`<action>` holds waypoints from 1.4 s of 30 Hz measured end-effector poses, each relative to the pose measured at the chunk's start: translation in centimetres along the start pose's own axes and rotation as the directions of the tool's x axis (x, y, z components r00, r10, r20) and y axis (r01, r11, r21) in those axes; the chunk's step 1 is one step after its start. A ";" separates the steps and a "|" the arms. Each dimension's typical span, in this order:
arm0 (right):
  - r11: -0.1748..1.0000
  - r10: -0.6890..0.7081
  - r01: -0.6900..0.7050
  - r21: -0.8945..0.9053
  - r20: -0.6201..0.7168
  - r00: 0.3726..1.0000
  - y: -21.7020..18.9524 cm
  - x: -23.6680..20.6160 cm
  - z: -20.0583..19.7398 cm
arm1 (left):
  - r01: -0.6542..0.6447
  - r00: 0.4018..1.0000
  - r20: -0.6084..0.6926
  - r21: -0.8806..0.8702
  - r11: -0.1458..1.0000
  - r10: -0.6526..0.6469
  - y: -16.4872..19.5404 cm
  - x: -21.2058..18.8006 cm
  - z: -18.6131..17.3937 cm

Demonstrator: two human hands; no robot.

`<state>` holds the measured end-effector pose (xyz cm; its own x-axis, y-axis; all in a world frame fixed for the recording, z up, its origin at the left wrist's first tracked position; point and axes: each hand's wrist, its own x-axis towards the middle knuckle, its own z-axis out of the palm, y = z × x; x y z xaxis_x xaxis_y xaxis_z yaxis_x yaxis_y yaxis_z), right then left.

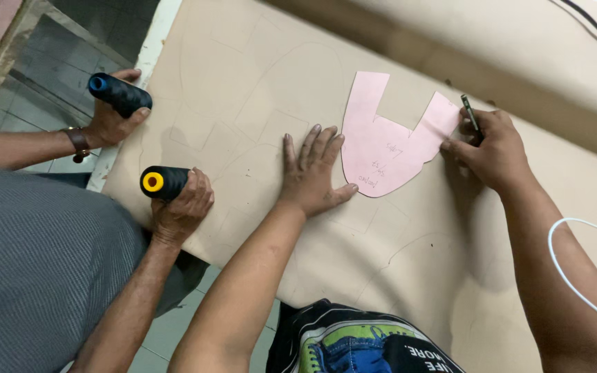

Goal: The person places a pink paper shoe pattern on a sheet of material and traces around its edge with a pen, repositioning the pattern and tracing additional outlines on the sheet. A second person nearby holds spools of thread while the person continues tracing.

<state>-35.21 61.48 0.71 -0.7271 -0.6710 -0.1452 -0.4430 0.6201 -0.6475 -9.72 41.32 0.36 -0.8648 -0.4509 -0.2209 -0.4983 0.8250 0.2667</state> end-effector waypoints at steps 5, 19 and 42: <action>0.934 -0.051 0.038 -0.355 -0.026 0.998 -2.1 0.9 -0.3 | -0.117 0.992 0.054 0.007 0.993 0.116 3.6 0.8 0.2; 0.952 -0.223 0.291 -0.094 0.438 0.871 -15.5 2.8 6.3 | -0.124 0.981 0.187 0.418 0.900 0.048 10.7 2.8 2.7; 0.830 -0.541 0.545 -0.117 0.070 0.838 -16.8 10.0 4.7 | 0.304 0.950 0.116 -0.573 0.761 -0.291 5.7 5.9 -1.1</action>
<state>-32.55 42.39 6.62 -0.3333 -0.9262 0.1764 -0.8253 0.1961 -0.5295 -17.76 43.02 1.63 -0.6689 -0.6287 -0.3967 -0.6773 0.2953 0.6739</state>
